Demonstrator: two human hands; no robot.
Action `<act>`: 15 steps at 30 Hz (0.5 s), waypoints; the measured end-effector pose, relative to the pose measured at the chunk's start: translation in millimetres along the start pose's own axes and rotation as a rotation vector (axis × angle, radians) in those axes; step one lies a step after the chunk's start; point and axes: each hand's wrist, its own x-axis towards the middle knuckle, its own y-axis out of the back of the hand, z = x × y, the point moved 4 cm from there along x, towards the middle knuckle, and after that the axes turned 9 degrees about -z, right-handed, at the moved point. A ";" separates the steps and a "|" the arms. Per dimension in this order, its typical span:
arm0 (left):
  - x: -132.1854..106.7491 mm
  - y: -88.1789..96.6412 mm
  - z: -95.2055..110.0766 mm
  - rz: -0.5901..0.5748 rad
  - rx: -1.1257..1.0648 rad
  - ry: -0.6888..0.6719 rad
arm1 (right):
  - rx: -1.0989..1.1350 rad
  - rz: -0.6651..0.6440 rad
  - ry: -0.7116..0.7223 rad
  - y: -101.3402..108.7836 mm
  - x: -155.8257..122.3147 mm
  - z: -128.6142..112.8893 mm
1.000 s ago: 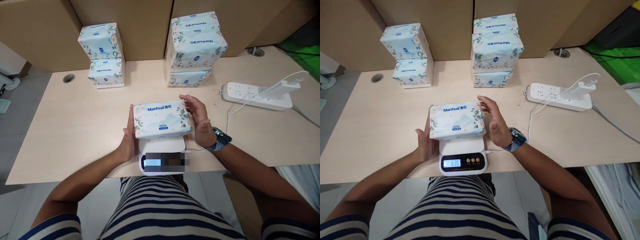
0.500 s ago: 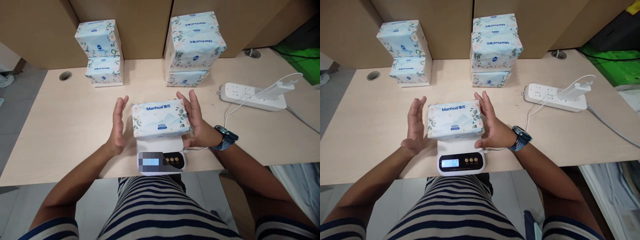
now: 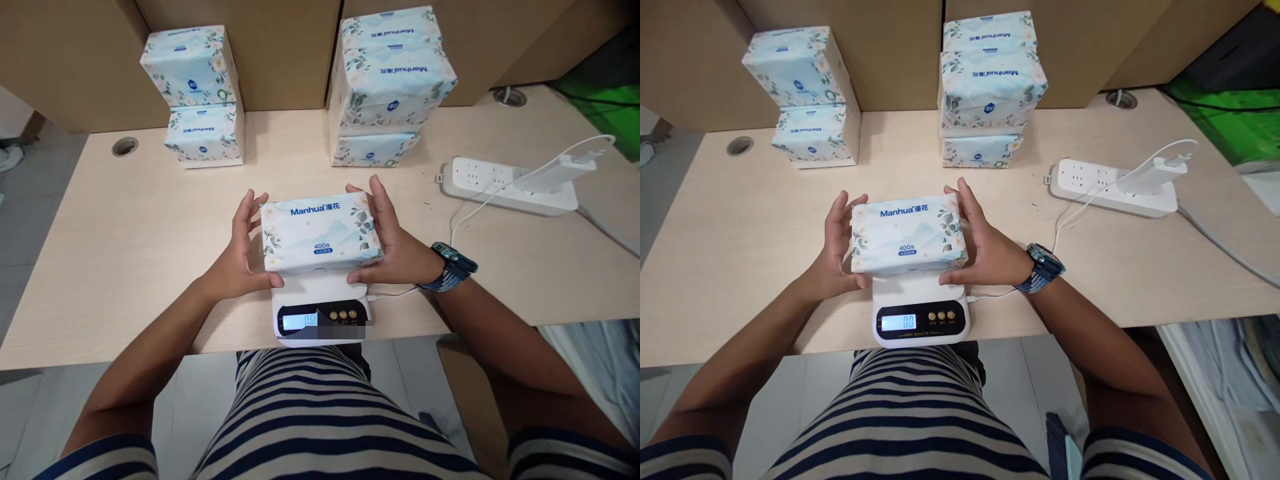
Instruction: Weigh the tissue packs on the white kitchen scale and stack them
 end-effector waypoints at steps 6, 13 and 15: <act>-1.8 -2.3 -3.0 -0.020 0.012 0.008 | -0.048 -0.030 0.021 -0.5 -0.2 -1.8; -2.8 -4.5 0.6 -0.014 -0.005 0.045 | -0.044 0.009 0.035 -0.7 -0.7 -0.5; -2.4 -4.5 0.9 -0.011 -0.013 0.048 | -0.048 0.007 0.036 0.3 -0.6 -0.7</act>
